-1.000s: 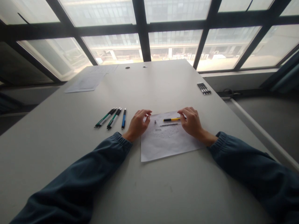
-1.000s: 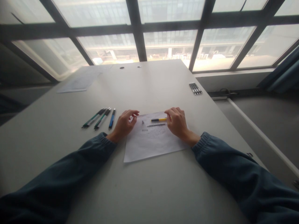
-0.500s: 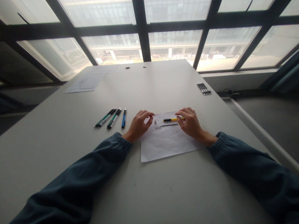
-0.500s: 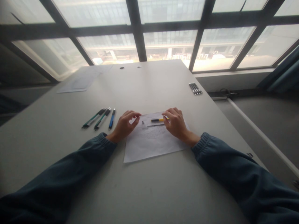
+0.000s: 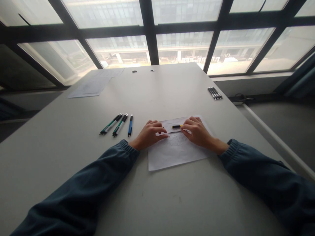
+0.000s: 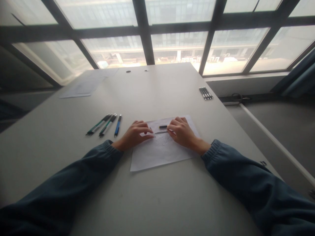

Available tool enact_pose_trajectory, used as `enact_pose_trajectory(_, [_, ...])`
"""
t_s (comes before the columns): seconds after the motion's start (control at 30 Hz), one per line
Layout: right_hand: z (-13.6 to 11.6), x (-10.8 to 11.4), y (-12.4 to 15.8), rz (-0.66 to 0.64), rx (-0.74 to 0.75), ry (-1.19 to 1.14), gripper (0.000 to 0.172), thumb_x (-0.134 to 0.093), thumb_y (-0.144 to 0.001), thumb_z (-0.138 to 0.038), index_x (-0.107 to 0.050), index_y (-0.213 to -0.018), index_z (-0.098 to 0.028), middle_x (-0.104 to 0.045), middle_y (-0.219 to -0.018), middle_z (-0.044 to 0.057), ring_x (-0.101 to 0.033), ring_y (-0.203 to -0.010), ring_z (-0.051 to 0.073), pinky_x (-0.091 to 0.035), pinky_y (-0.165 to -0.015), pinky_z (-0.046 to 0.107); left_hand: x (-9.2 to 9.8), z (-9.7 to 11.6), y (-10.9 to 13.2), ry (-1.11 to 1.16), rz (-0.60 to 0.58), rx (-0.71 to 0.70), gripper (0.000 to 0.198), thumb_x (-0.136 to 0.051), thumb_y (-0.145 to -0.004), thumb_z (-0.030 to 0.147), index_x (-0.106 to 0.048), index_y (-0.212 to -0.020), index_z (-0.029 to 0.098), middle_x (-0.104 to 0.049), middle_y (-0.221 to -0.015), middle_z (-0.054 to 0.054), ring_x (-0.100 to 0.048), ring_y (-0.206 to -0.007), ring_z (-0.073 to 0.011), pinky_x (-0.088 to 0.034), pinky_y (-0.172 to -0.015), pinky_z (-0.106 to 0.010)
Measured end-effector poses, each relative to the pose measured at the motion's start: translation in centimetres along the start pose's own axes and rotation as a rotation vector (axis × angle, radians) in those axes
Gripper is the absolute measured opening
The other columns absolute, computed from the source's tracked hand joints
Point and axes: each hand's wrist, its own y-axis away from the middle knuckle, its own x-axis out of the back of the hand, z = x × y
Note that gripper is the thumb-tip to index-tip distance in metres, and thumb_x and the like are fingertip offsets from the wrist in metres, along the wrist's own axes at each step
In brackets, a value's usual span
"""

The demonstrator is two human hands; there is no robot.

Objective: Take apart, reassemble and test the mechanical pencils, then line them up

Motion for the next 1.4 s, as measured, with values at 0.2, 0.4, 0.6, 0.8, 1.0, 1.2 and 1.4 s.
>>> enact_pose_trajectory(0.2, [-0.25,0.15,-0.13,-0.060,-0.011,0.018,0.012,-0.065,-0.093,-0.019,-0.070,-0.082,-0.021,-0.068,-0.086,0.004,-0.055,-0.090,0.022,-0.034,-0.089,0.040,-0.18,-0.09,-0.03,0.001,-0.037,-0.013,0.026,-0.062,-0.096,0.043,-0.076,-0.083,0.025,-0.069,-0.077,-0.002,-0.061,-0.078,-0.0155,-0.040,-0.081,-0.033])
enact_pose_trajectory(0.4, [-0.06,-0.08,-0.02,-0.076,-0.021,0.005,0.015,-0.062,-0.094,-0.018,-0.069,-0.082,-0.021,-0.068,-0.086,0.004,-0.054,-0.091,0.021,-0.034,-0.090,0.040,-0.20,-0.14,-0.12,-0.007,-0.039,-0.020,0.027,-0.061,-0.096,0.042,-0.076,-0.083,0.025,-0.069,-0.078,-0.003,-0.061,-0.079,-0.0162,-0.042,-0.081,-0.032])
enact_pose_trajectory(0.6, [-0.02,-0.01,-0.07,-0.064,-0.020,0.032,0.017,-0.057,-0.098,-0.020,-0.066,-0.084,-0.020,-0.067,-0.088,0.006,-0.053,-0.092,0.022,-0.034,-0.090,0.040,0.02,0.05,-0.09,-0.030,0.003,-0.012,0.026,-0.061,-0.097,0.040,-0.075,-0.083,0.023,-0.070,-0.079,-0.003,-0.060,-0.079,-0.0166,-0.043,-0.080,-0.032])
enact_pose_trajectory(0.8, [-0.16,0.09,-0.12,-0.017,-0.021,0.023,0.018,-0.053,-0.101,-0.023,-0.063,-0.086,-0.020,-0.066,-0.090,0.006,-0.053,-0.091,0.022,-0.035,-0.089,0.039,0.25,0.18,-0.18,-0.047,0.132,0.024,0.023,-0.062,-0.097,0.039,-0.075,-0.086,0.023,-0.068,-0.077,-0.003,-0.059,-0.077,-0.0166,-0.045,-0.081,-0.033])
enact_pose_trajectory(1.0, [-0.07,-0.01,-0.10,-0.017,-0.012,0.016,0.019,-0.053,-0.101,-0.023,-0.063,-0.086,-0.021,-0.066,-0.090,0.006,-0.054,-0.091,0.022,-0.035,-0.090,0.039,0.20,0.31,-0.14,-0.036,0.127,0.010,0.022,-0.062,-0.096,0.039,-0.075,-0.087,0.024,-0.068,-0.078,-0.003,-0.060,-0.078,-0.0165,-0.045,-0.081,-0.034])
enact_pose_trajectory(1.2, [-0.24,0.23,-0.20,-0.029,0.000,0.015,0.020,-0.052,-0.102,-0.023,-0.063,-0.085,-0.021,-0.066,-0.089,0.006,-0.053,-0.090,0.022,-0.035,-0.089,0.039,0.18,0.40,-0.18,-0.018,0.112,0.017,0.022,-0.063,-0.096,0.040,-0.075,-0.085,0.024,-0.068,-0.078,-0.003,-0.061,-0.079,-0.0169,-0.045,-0.081,-0.034])
enact_pose_trajectory(1.4, [-0.25,0.24,-0.15,-0.012,-0.004,0.033,0.020,-0.052,-0.102,-0.023,-0.063,-0.085,-0.020,-0.066,-0.090,0.006,-0.053,-0.091,0.023,-0.036,-0.088,0.039,0.17,0.29,-0.14,-0.037,0.137,0.026,0.022,-0.063,-0.096,0.038,-0.075,-0.086,0.024,-0.067,-0.078,-0.003,-0.060,-0.078,-0.0166,-0.045,-0.081,-0.033])
